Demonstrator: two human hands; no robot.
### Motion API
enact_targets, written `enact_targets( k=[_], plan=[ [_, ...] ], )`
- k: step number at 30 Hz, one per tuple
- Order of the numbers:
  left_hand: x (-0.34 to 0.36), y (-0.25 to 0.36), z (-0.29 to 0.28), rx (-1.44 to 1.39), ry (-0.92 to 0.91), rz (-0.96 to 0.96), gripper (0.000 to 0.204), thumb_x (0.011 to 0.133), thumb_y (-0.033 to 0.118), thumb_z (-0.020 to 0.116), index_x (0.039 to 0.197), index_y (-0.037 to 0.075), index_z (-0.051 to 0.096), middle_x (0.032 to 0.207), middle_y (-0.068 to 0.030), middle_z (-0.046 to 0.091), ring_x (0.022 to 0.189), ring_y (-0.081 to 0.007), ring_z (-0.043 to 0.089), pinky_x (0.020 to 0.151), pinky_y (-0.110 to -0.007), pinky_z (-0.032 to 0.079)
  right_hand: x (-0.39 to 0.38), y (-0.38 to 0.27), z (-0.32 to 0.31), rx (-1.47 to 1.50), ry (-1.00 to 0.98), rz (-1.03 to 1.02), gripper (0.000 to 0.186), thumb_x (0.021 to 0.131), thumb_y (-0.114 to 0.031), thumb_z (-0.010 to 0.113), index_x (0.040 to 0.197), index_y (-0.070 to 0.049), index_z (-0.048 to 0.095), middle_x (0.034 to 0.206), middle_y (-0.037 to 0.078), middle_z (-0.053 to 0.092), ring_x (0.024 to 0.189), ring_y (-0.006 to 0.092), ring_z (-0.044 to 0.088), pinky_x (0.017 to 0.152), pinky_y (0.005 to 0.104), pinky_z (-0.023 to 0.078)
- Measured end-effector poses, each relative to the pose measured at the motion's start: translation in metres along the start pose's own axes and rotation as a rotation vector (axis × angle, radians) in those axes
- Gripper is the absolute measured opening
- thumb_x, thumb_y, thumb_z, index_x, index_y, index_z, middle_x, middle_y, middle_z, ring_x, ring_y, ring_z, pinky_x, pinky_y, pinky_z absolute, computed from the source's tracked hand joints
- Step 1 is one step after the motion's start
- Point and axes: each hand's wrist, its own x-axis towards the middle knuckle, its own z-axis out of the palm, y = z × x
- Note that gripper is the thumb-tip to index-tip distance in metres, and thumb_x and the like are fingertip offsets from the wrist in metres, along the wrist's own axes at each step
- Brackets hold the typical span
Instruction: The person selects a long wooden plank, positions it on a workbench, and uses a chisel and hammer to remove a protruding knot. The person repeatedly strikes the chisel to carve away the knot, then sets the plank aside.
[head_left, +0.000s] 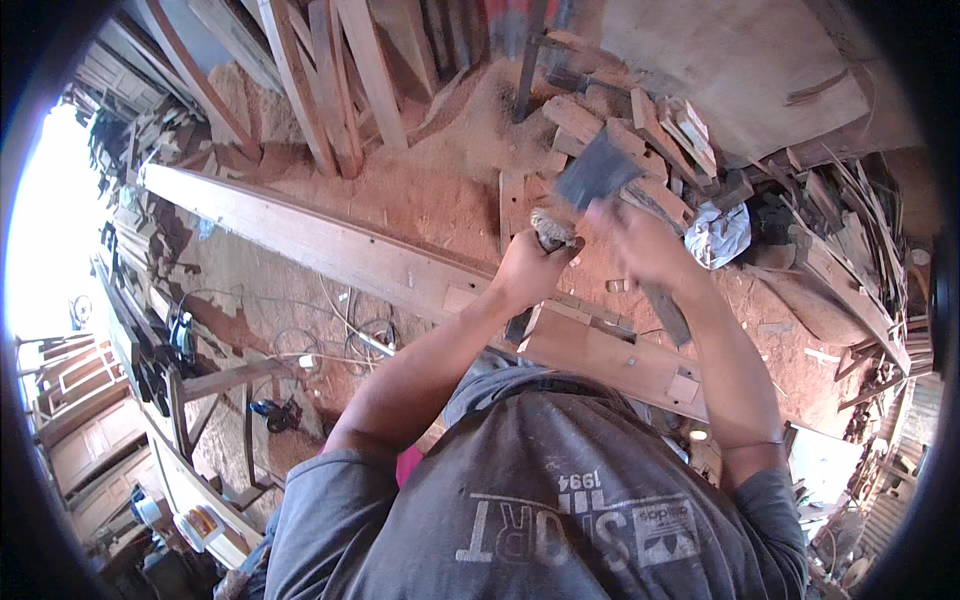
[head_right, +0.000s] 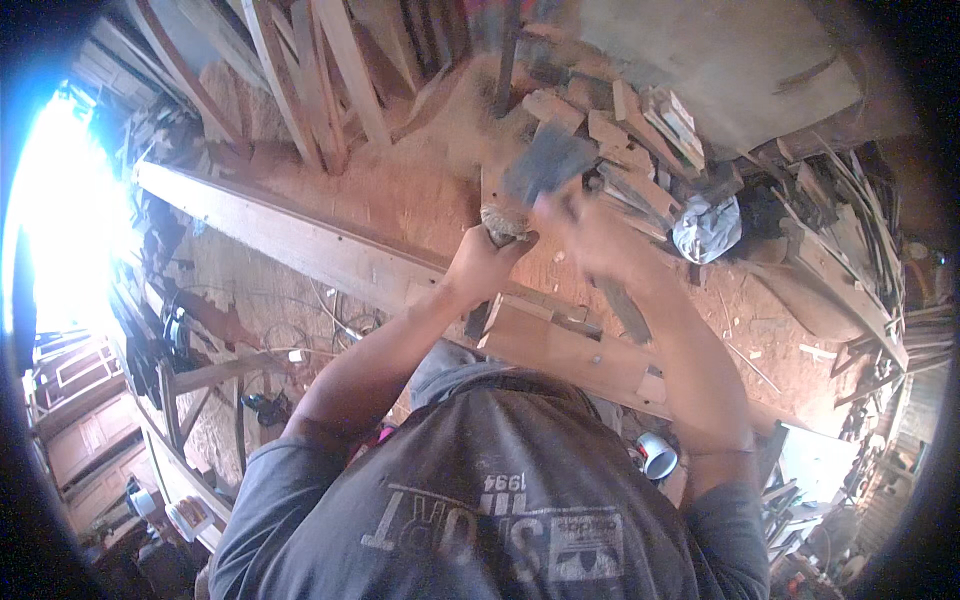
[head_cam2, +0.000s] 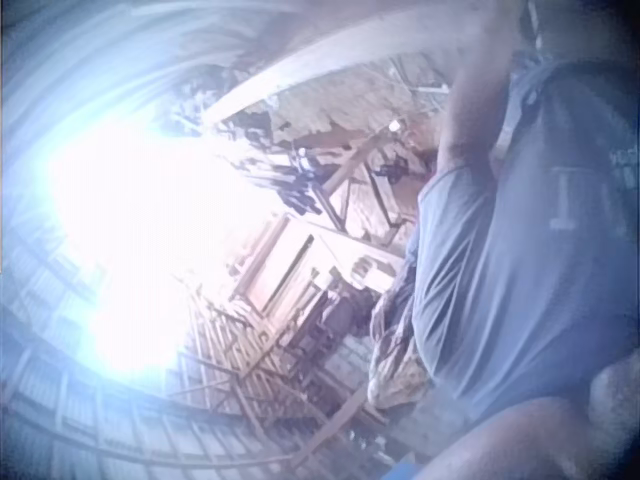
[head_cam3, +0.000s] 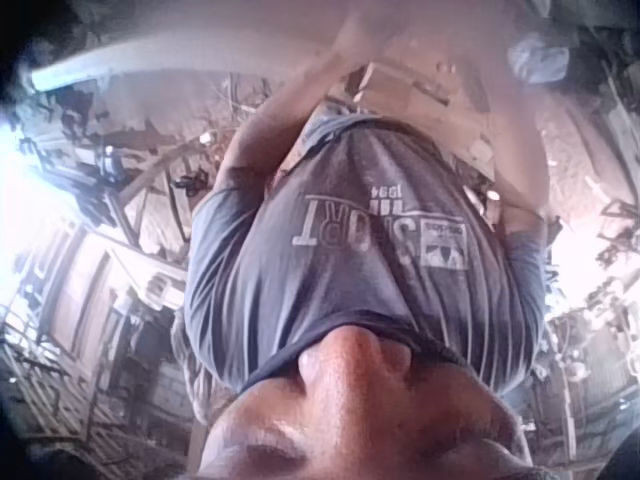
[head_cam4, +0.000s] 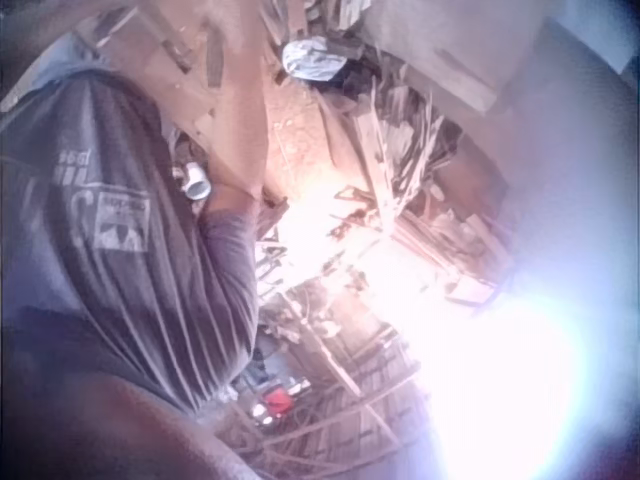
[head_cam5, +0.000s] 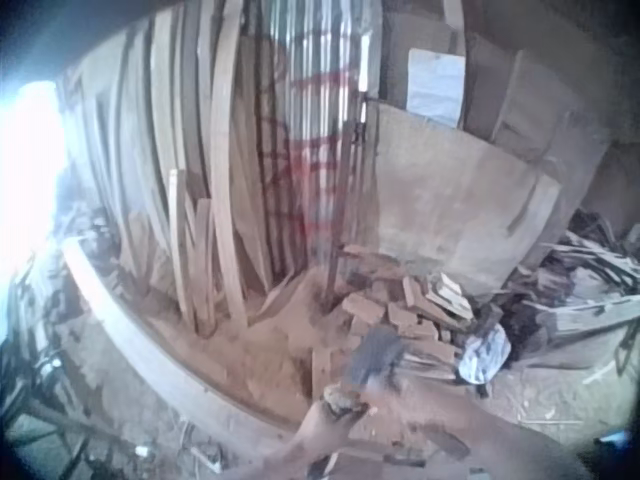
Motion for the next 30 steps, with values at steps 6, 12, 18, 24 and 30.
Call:
enact_targets(
  k=[6, 12, 18, 24, 30],
  plan=[
    [-0.01, 0.034, -0.023, -0.166, 0.137, -0.009, 0.02, 0.093, 0.021, 0.074, 0.092, 0.002, 0.067, 0.081, 0.0017, 0.063, 0.075, -0.0079, 0.053, 0.067, -0.032, 0.047, -0.016, 0.03, -0.011, 0.047, -0.089, 0.088, 0.063, 0.101, -0.06, 0.051, 0.123, -0.001, 0.059, 0.062, 0.004, 0.055, 0.05, 0.0146, 0.059, 0.045, 0.0303, 0.046],
    [0.04, 0.044, -0.013, -0.299, 0.113, 0.149, 0.02, 0.094, 0.019, 0.073, 0.088, 0.001, 0.067, 0.08, 0.0032, 0.062, 0.074, -0.0081, 0.051, 0.064, -0.032, 0.046, -0.017, -0.013, -0.03, 0.291, 0.046, 0.032, 0.052, 0.101, -0.059, 0.053, 0.097, -0.007, 0.053, 0.06, -0.001, 0.046, 0.045, 0.0091, 0.047, 0.044, 0.0268, 0.044],
    [0.058, 0.012, 0.005, -0.172, 0.126, 0.358, 0.023, 0.094, 0.021, 0.072, 0.091, -0.002, 0.066, 0.076, -0.0082, 0.066, 0.071, -0.0139, 0.055, 0.068, -0.035, 0.049, -0.019, -0.034, -0.046, 0.291, 0.059, -0.118, 0.053, 0.101, -0.058, 0.053, 0.094, -0.006, 0.052, 0.059, -0.001, 0.047, 0.043, 0.0085, 0.047, 0.042, 0.0266, 0.043],
    [0.035, 0.026, 0.005, 0.002, 0.113, 0.242, 0.021, 0.092, 0.019, 0.07, 0.094, -0.001, 0.067, 0.076, -0.0132, 0.067, 0.07, -0.0179, 0.059, 0.07, -0.037, 0.051, 0.002, -0.04, -0.037, 0.097, 0.268, -0.141, 0.061, 0.101, -0.06, 0.051, 0.105, 0.0, 0.058, 0.063, 0.007, 0.056, 0.05, 0.0149, 0.057, 0.048, 0.0323, 0.049],
    [0.022, 0.025, 0.007, -0.082, 0.215, 0.312, 0.019, 0.09, 0.017, 0.069, 0.092, -0.002, 0.067, 0.078, -0.0173, 0.068, 0.073, -0.0257, 0.066, 0.071, -0.039, 0.052, 0.024, -0.021, -0.033, -0.357, 0.013, -0.216, 0.074, 0.099, -0.065, 0.048, 0.12, 0.004, 0.059, 0.075, 0.015, 0.066, 0.068, 0.0246, 0.069, 0.066, 0.04, 0.056]
  ],
)
